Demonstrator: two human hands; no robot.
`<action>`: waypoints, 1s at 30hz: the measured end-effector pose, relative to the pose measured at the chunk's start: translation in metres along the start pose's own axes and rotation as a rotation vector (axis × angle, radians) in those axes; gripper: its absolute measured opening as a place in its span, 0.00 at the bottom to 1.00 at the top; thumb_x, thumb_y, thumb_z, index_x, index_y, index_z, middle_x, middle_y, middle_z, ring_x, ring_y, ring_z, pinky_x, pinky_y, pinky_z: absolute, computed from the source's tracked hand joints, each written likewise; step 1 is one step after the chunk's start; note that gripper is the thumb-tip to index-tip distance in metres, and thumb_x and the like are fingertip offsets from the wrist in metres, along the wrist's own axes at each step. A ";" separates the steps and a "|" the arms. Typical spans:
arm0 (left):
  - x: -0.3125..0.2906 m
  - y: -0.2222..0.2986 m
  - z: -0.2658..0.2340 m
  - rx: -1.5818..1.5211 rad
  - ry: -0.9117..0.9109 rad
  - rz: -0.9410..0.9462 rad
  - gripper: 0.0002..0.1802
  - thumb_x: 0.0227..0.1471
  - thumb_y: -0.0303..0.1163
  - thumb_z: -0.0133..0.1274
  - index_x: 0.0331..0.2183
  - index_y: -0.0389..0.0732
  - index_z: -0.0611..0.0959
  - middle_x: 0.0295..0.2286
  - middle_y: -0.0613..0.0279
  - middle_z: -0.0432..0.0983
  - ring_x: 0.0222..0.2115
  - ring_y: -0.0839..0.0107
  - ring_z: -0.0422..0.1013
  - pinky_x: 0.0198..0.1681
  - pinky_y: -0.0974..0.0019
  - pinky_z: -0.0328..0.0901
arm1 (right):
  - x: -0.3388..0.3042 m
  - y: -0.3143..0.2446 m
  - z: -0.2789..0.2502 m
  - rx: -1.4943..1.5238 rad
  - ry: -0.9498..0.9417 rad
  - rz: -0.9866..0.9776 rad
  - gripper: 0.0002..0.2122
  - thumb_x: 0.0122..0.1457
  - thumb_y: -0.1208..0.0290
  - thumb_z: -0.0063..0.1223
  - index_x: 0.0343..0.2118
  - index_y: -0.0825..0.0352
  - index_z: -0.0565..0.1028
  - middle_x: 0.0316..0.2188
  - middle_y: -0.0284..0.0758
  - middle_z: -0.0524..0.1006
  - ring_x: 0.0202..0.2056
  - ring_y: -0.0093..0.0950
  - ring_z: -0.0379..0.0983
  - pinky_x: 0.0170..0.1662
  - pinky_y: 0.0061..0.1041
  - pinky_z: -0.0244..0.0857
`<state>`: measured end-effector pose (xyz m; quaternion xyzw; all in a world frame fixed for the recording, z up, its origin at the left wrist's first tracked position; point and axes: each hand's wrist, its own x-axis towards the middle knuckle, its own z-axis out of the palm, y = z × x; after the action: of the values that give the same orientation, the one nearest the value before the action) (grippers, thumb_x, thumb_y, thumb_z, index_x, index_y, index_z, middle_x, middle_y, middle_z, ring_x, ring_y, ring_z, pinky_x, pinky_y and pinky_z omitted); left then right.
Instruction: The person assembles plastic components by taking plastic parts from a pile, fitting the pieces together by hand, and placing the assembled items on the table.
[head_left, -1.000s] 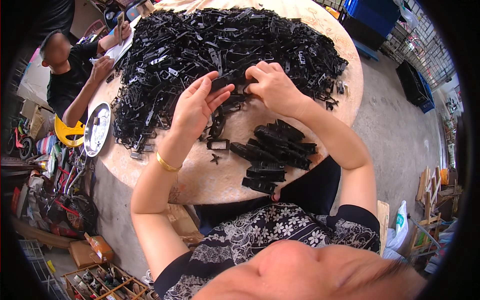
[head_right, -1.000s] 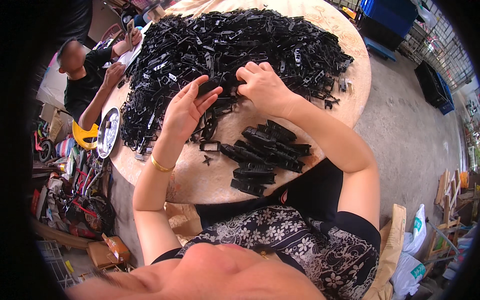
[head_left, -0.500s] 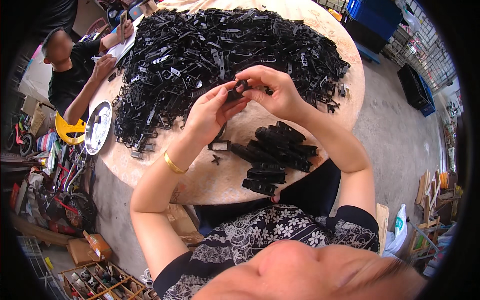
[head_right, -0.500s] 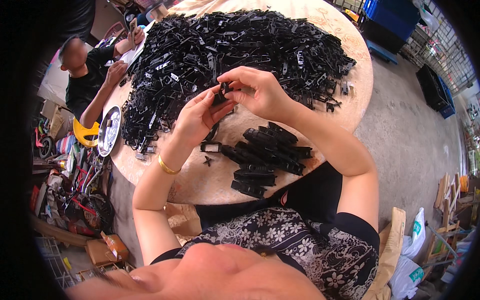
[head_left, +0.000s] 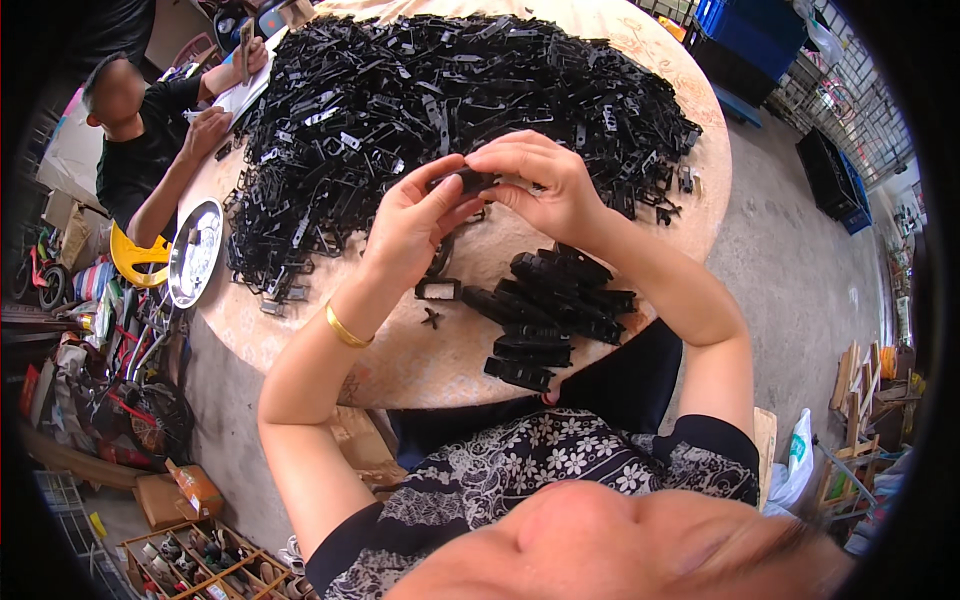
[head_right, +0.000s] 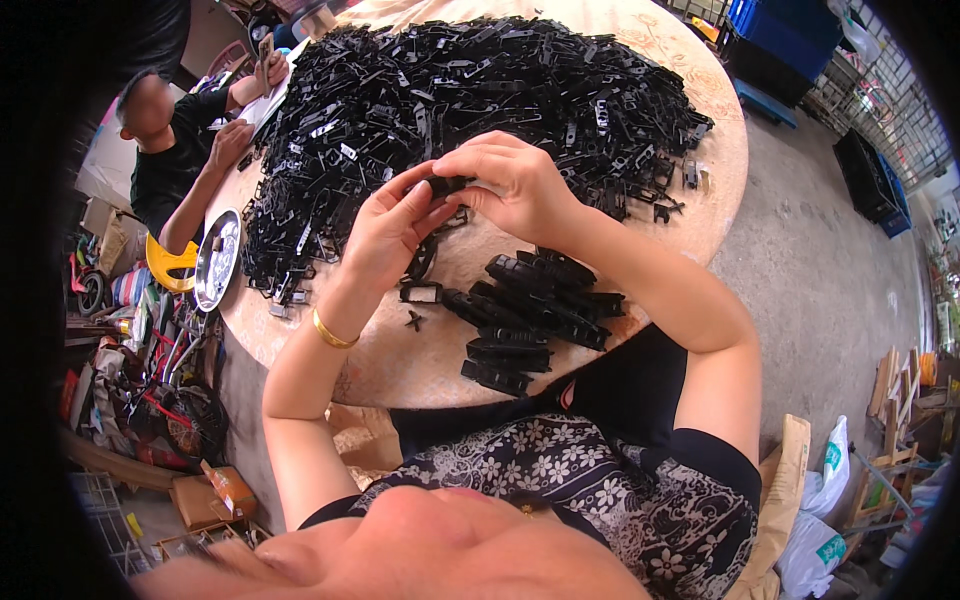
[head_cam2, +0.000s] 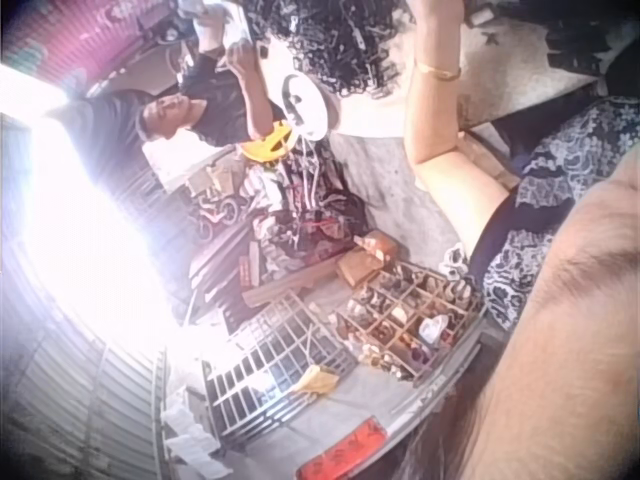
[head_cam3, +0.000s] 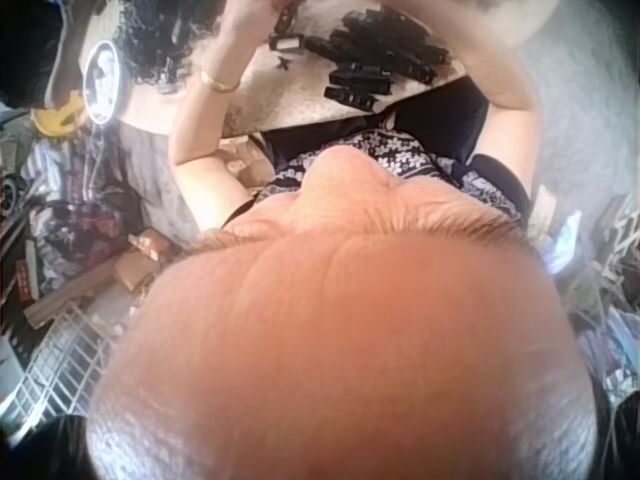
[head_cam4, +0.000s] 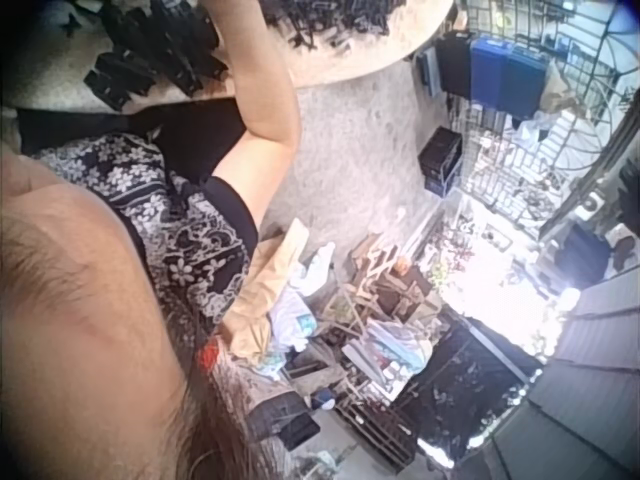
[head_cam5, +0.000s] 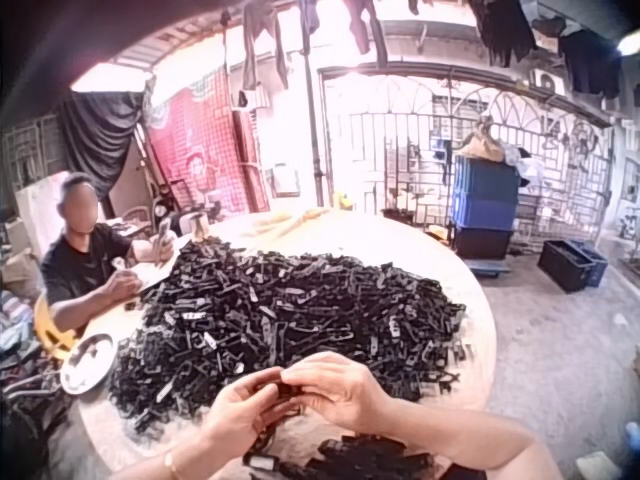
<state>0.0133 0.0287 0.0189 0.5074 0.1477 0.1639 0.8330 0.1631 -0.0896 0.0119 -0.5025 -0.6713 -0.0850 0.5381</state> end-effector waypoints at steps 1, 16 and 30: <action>-0.001 0.001 0.000 0.015 0.011 0.015 0.19 0.56 0.27 0.45 0.49 0.32 0.68 0.40 0.56 0.72 0.39 0.67 0.72 0.46 0.66 0.68 | -0.001 0.004 0.001 -0.004 -0.021 0.001 0.16 0.44 0.78 0.60 0.39 0.65 0.75 0.36 0.36 0.77 0.38 0.32 0.73 0.42 0.27 0.67; -0.007 0.015 0.008 0.309 -0.163 0.048 0.23 0.55 0.24 0.43 0.53 0.33 0.62 0.40 0.52 0.72 0.36 0.66 0.74 0.40 0.68 0.70 | 0.004 0.008 -0.020 0.611 -0.282 0.683 0.10 0.55 0.70 0.54 0.38 0.68 0.77 0.31 0.34 0.78 0.34 0.18 0.72 0.40 0.18 0.66; 0.037 0.022 -0.002 1.463 0.212 0.610 0.17 0.47 0.35 0.56 0.39 0.35 0.77 0.29 0.56 0.74 0.29 0.66 0.70 0.34 0.68 0.66 | 0.000 0.054 -0.048 -0.619 -0.114 0.263 0.08 0.46 0.68 0.56 0.30 0.63 0.77 0.30 0.33 0.76 0.36 0.34 0.70 0.40 0.29 0.66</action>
<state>0.0431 0.0549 0.0349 0.9249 0.1510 0.2935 0.1887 0.2349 -0.0950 0.0090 -0.7283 -0.5722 -0.1864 0.3278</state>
